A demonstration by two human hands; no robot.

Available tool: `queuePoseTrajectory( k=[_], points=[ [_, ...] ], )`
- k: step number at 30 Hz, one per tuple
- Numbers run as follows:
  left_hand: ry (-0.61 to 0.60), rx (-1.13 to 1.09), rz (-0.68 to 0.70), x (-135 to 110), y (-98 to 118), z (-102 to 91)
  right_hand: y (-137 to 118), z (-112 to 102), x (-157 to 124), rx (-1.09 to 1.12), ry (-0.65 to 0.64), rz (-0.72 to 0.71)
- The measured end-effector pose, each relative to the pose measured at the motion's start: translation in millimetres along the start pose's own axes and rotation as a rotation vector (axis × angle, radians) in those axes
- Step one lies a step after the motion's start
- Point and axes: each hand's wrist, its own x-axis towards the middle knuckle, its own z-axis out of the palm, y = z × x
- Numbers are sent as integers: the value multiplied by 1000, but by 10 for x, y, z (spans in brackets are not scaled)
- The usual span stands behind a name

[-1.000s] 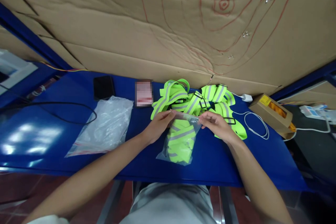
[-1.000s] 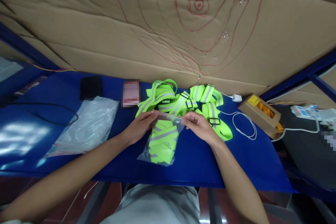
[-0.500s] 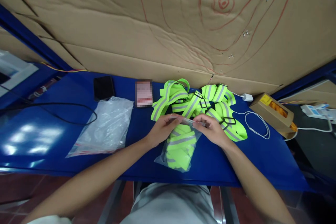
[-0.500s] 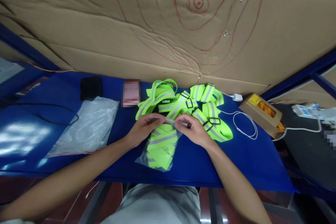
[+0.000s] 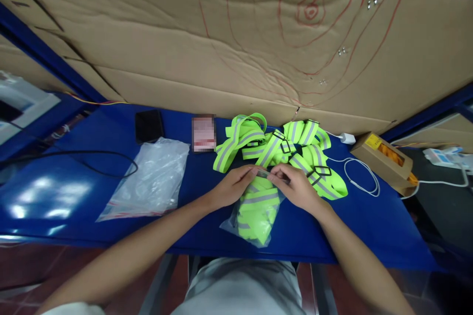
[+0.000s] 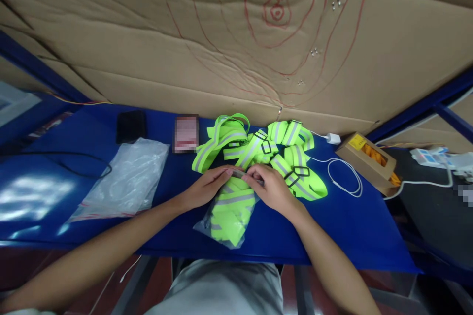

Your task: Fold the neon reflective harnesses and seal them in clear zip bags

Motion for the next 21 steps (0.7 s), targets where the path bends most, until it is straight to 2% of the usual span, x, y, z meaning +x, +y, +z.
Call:
queuePoseTrajectory(
  k=[5,7,10,15,18,21],
  points=[
    [99,37,-13,-22,17,-8,81,-13,-7,17,-80,18],
    [81,32,-27,-22,16,-12,91,-34,-5,36,-138,28],
    [16,72,-22,-32,21,11,47,-30,-10,-3,-172,-37],
    [-27,140,-35,-66,62,58,-25,68,-29,-58,-186,-67],
    [-46,118,-37,-70,99,39,-11,116,-20,9,-194,-99],
    [-35,55,-45,-52,120,-4,30,128,1,65,-158,-67]
  ],
)
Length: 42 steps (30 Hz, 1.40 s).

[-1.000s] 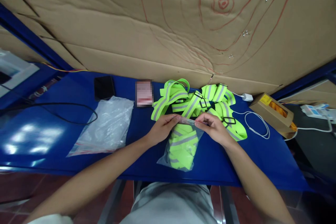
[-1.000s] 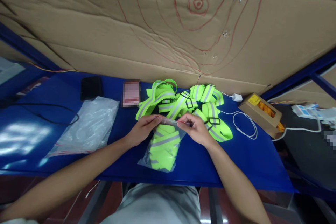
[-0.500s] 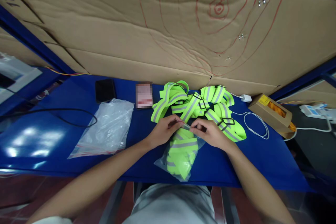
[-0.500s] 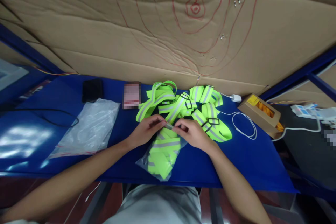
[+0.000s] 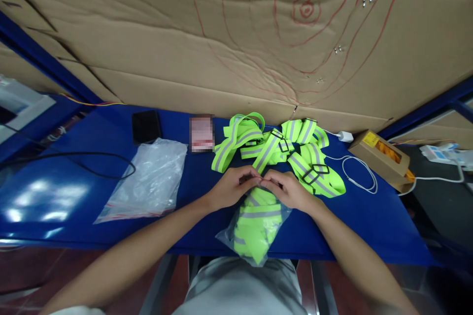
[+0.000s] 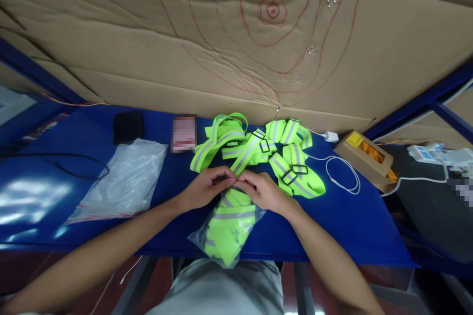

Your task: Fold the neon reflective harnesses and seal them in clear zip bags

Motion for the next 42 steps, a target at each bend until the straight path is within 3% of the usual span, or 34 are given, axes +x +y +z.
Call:
queuePoseTrajectory(
  k=[5,8,13,18,22,26,31,33,36,40,42],
  points=[
    [-21,-67,-67,59,-29,-78,86,-85,12,-88,36,17],
    [25,-51,-62,69,-32,-93,111,-134,6,-199,84,14],
    [103,3,-9,50,17,-98,108,-145,-11,-215,47,25],
    [243,56,41,36,118,-131,64,-148,-34,-86,91,36],
    [279,-11,93,-144,209,-23,10,-137,-63,127,183,44],
    [160,-160,-32,-446,207,106,7,-158,-73,407,217,110],
    [147,-211,-176,-749,190,171,41,-108,-65,545,64,129],
    [230,-212,-152,-836,193,171,53,-50,-50,584,26,143],
    [475,-268,-80,-936,181,38,69,36,-13,621,-34,176],
    [1014,-300,-13,-1014,218,-439,70,140,6,590,-144,208],
    [1153,-356,30,-1025,287,-645,44,210,-8,537,-158,202]
  ],
)
